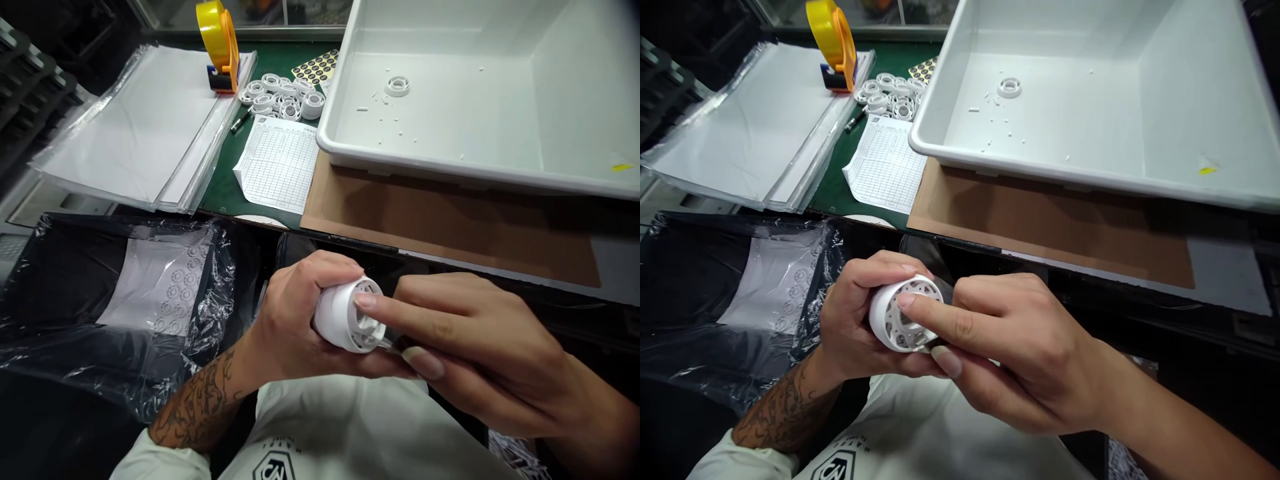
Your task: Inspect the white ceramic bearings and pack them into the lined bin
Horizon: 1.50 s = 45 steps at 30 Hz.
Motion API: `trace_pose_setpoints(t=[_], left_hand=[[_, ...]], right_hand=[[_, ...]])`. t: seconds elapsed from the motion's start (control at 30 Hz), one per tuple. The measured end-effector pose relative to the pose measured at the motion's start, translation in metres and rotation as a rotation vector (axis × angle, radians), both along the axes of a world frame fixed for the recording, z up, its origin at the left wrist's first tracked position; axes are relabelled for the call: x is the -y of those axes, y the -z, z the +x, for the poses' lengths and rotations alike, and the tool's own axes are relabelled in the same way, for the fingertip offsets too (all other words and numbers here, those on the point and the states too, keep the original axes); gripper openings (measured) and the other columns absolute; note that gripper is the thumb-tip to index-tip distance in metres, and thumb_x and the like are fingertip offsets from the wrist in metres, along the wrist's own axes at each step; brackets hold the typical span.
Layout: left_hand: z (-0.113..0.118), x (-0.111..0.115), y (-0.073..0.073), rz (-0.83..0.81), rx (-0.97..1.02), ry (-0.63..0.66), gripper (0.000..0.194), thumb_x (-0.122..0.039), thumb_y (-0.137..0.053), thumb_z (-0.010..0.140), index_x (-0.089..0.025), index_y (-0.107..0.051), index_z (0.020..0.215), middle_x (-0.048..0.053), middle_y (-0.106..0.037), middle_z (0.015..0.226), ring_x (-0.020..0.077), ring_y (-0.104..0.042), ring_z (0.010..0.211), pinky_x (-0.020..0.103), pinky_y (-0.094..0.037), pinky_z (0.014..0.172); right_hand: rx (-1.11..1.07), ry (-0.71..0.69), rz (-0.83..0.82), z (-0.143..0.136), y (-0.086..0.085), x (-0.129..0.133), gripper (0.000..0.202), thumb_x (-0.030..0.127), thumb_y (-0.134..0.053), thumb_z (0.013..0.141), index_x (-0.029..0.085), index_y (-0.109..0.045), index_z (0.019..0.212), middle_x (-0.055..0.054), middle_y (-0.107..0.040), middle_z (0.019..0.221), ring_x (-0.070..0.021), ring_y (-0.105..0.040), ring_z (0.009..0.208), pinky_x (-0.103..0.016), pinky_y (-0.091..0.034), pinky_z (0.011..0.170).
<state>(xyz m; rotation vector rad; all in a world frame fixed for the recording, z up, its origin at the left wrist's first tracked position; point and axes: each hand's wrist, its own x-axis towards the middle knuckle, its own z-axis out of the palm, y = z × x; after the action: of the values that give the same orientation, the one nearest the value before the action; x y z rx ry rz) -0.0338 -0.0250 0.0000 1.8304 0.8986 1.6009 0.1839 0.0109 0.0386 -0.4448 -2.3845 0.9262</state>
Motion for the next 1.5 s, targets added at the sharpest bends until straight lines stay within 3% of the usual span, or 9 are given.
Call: trace_pose_setpoints(t=[0.1,0.23,0.33,0.53,0.9,1.17,1.27,1.4,1.5], left_hand=[[-0.001,0.000,0.001,0.014,-0.020,-0.019,0.072,-0.048,-0.102,0.063,-0.017,-0.065,0.117,0.009,-0.078,0.095,0.0197,-0.077,0.081,0.026,-0.065,0.070],[-0.003,-0.002,0.005,0.135,-0.101,-0.053,0.077,-0.043,-0.104,0.062,-0.017,-0.061,0.121,0.010,-0.078,0.101,0.0211,-0.079,0.089,0.026,-0.066,0.074],[-0.006,-0.003,0.005,0.199,-0.212,-0.070,0.073,-0.043,-0.101,0.067,-0.017,-0.060,0.122,0.012,-0.079,0.106,0.0209,-0.079,0.090,0.026,-0.066,0.073],[-0.008,-0.002,0.004,0.232,-0.290,-0.104,0.070,-0.046,-0.099,0.070,-0.016,-0.061,0.122,0.015,-0.079,0.107,0.0221,-0.080,0.090,0.027,-0.066,0.070],[-0.007,0.000,0.003,0.240,-0.305,-0.130,0.062,-0.041,-0.095,0.076,-0.016,-0.061,0.121,0.014,-0.079,0.104,0.0218,-0.079,0.090,0.026,-0.065,0.067],[-0.007,0.000,0.008,0.189,-0.276,-0.157,0.061,-0.044,-0.100,0.068,-0.018,-0.065,0.110,0.012,-0.082,0.102,0.0217,-0.081,0.087,0.026,-0.065,0.068],[-0.005,-0.001,0.011,0.142,-0.231,-0.156,0.061,-0.044,-0.101,0.068,-0.019,-0.066,0.111,0.011,-0.081,0.102,0.0214,-0.080,0.087,0.027,-0.065,0.069],[0.005,-0.003,0.016,0.117,-0.056,-0.146,0.077,-0.051,-0.103,0.060,-0.022,-0.063,0.117,0.007,-0.078,0.101,0.0201,-0.078,0.086,0.026,-0.063,0.068],[0.010,-0.004,0.019,-0.081,0.122,-0.106,0.077,-0.061,-0.101,0.056,-0.022,-0.066,0.112,0.004,-0.076,0.094,0.0186,-0.076,0.079,0.027,-0.062,0.069]], right_hand=[[-0.072,0.019,-0.028,0.002,0.000,0.002,0.037,0.031,-0.043,0.118,0.020,-0.064,0.146,-0.002,-0.059,0.079,-0.0171,-0.055,0.059,-0.031,-0.044,0.053],[-0.036,0.201,-0.077,-0.002,-0.005,0.007,0.044,0.022,-0.050,0.114,0.026,-0.053,0.158,-0.002,-0.062,0.081,-0.0202,-0.062,0.066,-0.032,-0.051,0.061],[-0.001,0.212,-0.074,-0.007,-0.007,0.011,0.041,0.016,-0.055,0.111,0.021,-0.057,0.152,-0.001,-0.062,0.080,-0.0195,-0.060,0.068,-0.031,-0.047,0.059],[-0.036,0.233,-0.086,-0.012,0.002,0.016,0.037,0.018,-0.055,0.112,0.008,-0.059,0.147,-0.003,-0.063,0.083,-0.0168,-0.055,0.067,-0.030,-0.041,0.057],[-0.069,0.255,-0.075,-0.016,0.003,0.023,0.040,0.014,-0.056,0.110,0.010,-0.059,0.150,0.001,-0.048,0.079,-0.0154,-0.046,0.064,-0.029,-0.035,0.057],[-0.028,0.323,-0.059,-0.024,0.003,0.025,0.038,0.013,-0.054,0.111,-0.002,-0.062,0.145,0.000,-0.046,0.077,-0.0144,-0.045,0.063,-0.028,-0.036,0.056],[-0.034,0.340,-0.073,-0.024,0.003,0.025,0.036,0.016,-0.054,0.112,0.003,-0.063,0.145,-0.001,-0.050,0.078,-0.0153,-0.049,0.064,-0.029,-0.038,0.057],[-0.103,0.317,-0.223,-0.015,0.001,0.019,0.033,0.024,-0.052,0.115,0.019,-0.065,0.146,-0.001,-0.060,0.083,-0.0169,-0.059,0.070,-0.028,-0.048,0.063],[-0.162,0.268,-0.188,-0.004,0.001,0.007,0.032,0.037,-0.054,0.117,0.025,-0.066,0.144,-0.001,-0.059,0.083,-0.0159,-0.056,0.067,-0.028,-0.047,0.062]])
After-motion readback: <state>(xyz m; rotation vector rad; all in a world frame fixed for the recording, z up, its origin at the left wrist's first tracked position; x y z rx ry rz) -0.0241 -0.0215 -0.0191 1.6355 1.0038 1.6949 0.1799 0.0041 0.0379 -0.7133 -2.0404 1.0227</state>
